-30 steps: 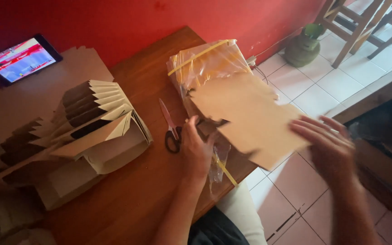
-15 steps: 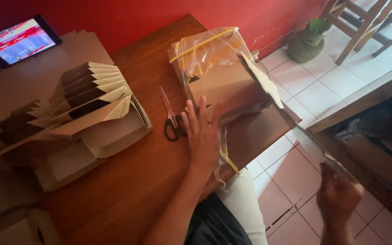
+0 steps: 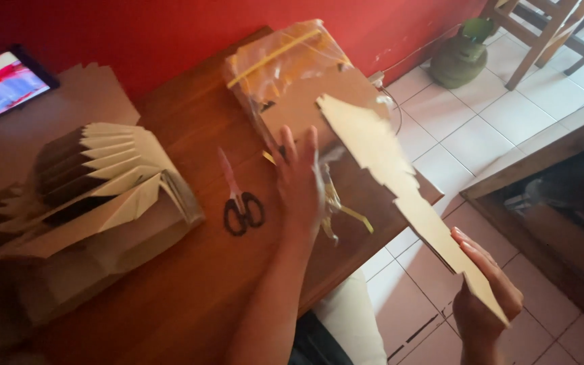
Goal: The person uses scissors to cut yellow rubber bands and remove plastic wrap from a stack of flat cardboard pieces. They then fold the cardboard along pre-scored lines to form small boxes, placing the finished boxes on the table.
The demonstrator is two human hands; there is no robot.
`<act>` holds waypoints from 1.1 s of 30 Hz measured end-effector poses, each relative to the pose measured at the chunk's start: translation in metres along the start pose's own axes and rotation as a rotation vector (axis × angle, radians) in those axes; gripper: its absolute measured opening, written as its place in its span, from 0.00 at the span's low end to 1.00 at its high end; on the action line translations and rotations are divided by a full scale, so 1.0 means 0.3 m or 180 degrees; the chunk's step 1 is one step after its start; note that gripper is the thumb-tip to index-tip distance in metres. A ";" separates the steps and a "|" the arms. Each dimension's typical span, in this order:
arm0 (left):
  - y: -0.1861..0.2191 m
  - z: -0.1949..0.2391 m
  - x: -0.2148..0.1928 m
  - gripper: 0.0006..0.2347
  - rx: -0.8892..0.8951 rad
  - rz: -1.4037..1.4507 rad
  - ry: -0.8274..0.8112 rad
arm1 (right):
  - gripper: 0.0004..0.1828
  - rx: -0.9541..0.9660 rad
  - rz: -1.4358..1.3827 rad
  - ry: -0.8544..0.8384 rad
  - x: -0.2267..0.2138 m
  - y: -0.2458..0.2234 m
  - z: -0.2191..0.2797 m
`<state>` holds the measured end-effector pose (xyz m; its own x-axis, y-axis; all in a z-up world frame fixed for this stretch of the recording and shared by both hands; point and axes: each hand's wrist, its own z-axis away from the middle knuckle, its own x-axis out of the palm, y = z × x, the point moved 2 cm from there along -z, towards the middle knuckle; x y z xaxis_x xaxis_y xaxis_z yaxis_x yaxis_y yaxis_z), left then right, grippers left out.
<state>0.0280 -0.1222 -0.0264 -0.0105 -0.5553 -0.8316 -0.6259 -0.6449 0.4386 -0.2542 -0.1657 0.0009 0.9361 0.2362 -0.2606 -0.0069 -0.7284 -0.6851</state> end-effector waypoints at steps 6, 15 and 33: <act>-0.054 -0.099 0.102 0.33 0.0278 -0.0341 0.0796 | 0.20 0.1070 -0.0494 0.0186 -0.030 0.081 0.041; -0.105 -0.115 -0.049 0.28 0.0591 0.0392 -0.0093 | 0.05 0.1938 0.0129 0.0933 -0.118 0.256 0.186; -0.598 0.926 -0.632 0.25 -0.2324 0.1367 -0.0640 | 0.24 0.2956 -0.0958 -0.2302 0.255 -0.124 0.200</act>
<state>-0.0745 0.2447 -0.0421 -0.3117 -0.7689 -0.5582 0.1197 -0.6146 0.7797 -0.2033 -0.0820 -0.0343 0.5333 0.8369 -0.1234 -0.3499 0.0854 -0.9329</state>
